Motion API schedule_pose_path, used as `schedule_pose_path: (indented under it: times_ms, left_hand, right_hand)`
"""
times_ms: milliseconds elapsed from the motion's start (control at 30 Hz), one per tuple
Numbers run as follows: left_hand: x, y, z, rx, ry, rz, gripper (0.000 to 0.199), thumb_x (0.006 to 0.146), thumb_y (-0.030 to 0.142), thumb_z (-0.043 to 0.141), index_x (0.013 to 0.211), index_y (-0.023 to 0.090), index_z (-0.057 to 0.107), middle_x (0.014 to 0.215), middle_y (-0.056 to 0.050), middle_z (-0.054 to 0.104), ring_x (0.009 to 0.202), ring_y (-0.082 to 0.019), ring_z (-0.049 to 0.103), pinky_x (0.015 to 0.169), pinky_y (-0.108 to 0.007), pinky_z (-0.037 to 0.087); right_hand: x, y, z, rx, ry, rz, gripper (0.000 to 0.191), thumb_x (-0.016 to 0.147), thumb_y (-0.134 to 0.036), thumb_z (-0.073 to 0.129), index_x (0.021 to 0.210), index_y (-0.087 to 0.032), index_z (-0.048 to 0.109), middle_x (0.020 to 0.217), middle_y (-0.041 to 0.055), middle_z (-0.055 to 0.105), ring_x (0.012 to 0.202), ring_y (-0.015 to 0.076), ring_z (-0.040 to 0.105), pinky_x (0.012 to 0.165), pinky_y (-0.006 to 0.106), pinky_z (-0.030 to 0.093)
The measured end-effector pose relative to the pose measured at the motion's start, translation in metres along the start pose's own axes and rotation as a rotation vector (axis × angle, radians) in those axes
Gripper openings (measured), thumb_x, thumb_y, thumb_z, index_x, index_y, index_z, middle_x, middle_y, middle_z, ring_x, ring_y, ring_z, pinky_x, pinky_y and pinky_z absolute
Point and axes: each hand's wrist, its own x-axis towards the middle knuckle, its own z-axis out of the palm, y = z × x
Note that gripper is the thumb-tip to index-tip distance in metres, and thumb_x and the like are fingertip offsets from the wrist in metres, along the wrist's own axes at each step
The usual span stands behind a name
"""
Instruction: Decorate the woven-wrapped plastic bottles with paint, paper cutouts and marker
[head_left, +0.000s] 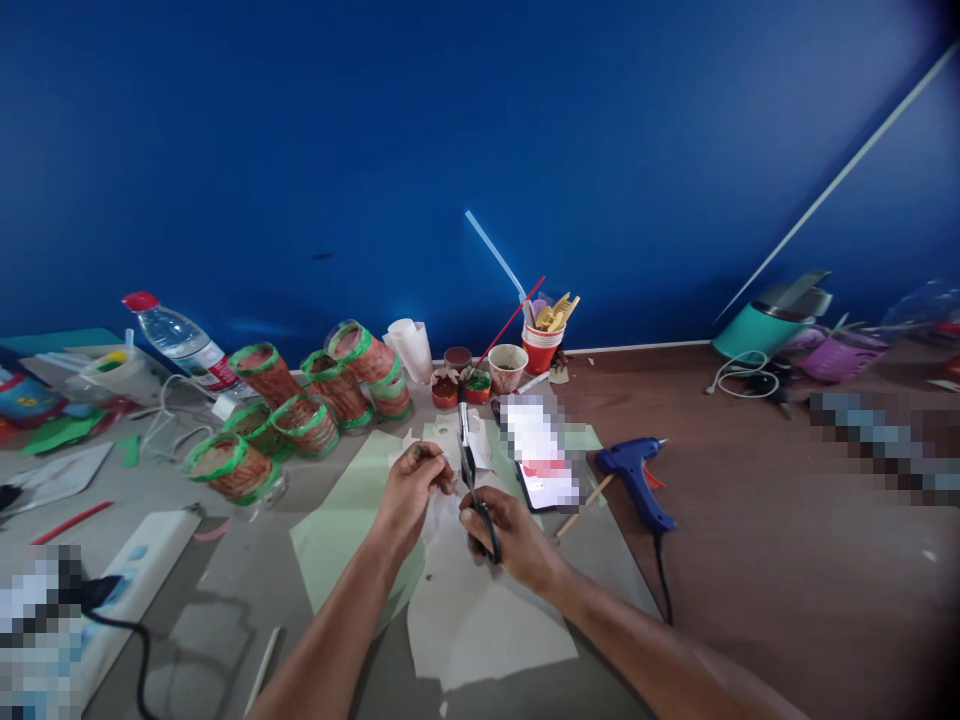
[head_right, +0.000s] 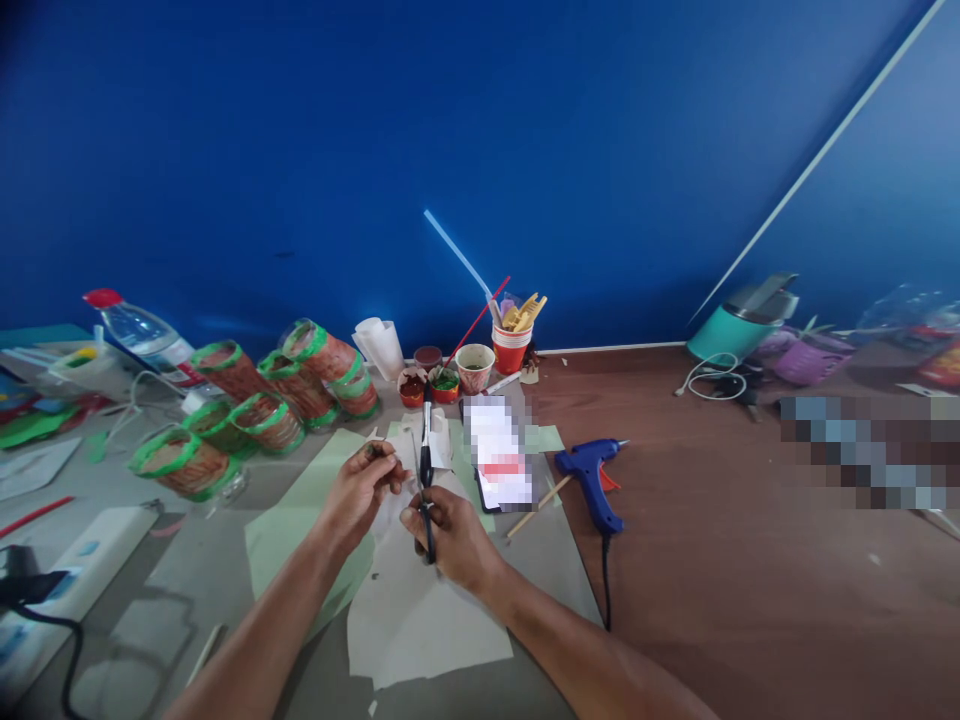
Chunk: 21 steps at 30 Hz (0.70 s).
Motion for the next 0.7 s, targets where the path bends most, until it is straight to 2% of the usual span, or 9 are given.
schedule_pose_path:
  times_ms: [467, 600, 700]
  left_hand:
    - [0.0009, 0.0008, 0.0021, -0.038, 0.017, -0.029, 0.024, 0.061, 0.025, 0.072, 0.073, 0.018, 0.053, 0.056, 0.004, 0.062, 0.051, -0.012, 0.059, 0.055, -0.025, 0.045]
    - [0.0021, 0.0011, 0.0009, -0.045, 0.026, -0.016, 0.025, 0.060, 0.026, 0.073, 0.074, 0.017, 0.053, 0.058, 0.003, 0.063, 0.056, -0.013, 0.062, 0.053, -0.023, 0.044]
    - [0.0025, 0.0005, -0.0009, -0.038, 0.031, -0.001, 0.025, 0.061, 0.026, 0.072, 0.074, 0.017, 0.054, 0.059, 0.002, 0.064, 0.057, -0.013, 0.061, 0.054, -0.023, 0.044]
  right_hand:
    - [-0.0009, -0.0007, -0.0001, -0.047, -0.014, -0.002, 0.049, 0.068, -0.064, 0.066, 0.079, -0.018, 0.051, 0.047, -0.0082, 0.044, 0.042, 0.0081, 0.044, 0.044, 0.021, 0.035]
    - [-0.0016, 0.0011, -0.0026, -0.156, -0.001, -0.004, 0.045, 0.072, -0.061, 0.065, 0.080, -0.018, 0.053, 0.049, -0.0069, 0.045, 0.044, 0.0098, 0.046, 0.045, 0.023, 0.036]
    - [-0.0017, 0.0011, -0.0062, -0.322, 0.019, -0.043, 0.039, 0.075, -0.056, 0.064, 0.079, -0.018, 0.055, 0.050, -0.0063, 0.044, 0.044, 0.0098, 0.044, 0.045, 0.023, 0.032]
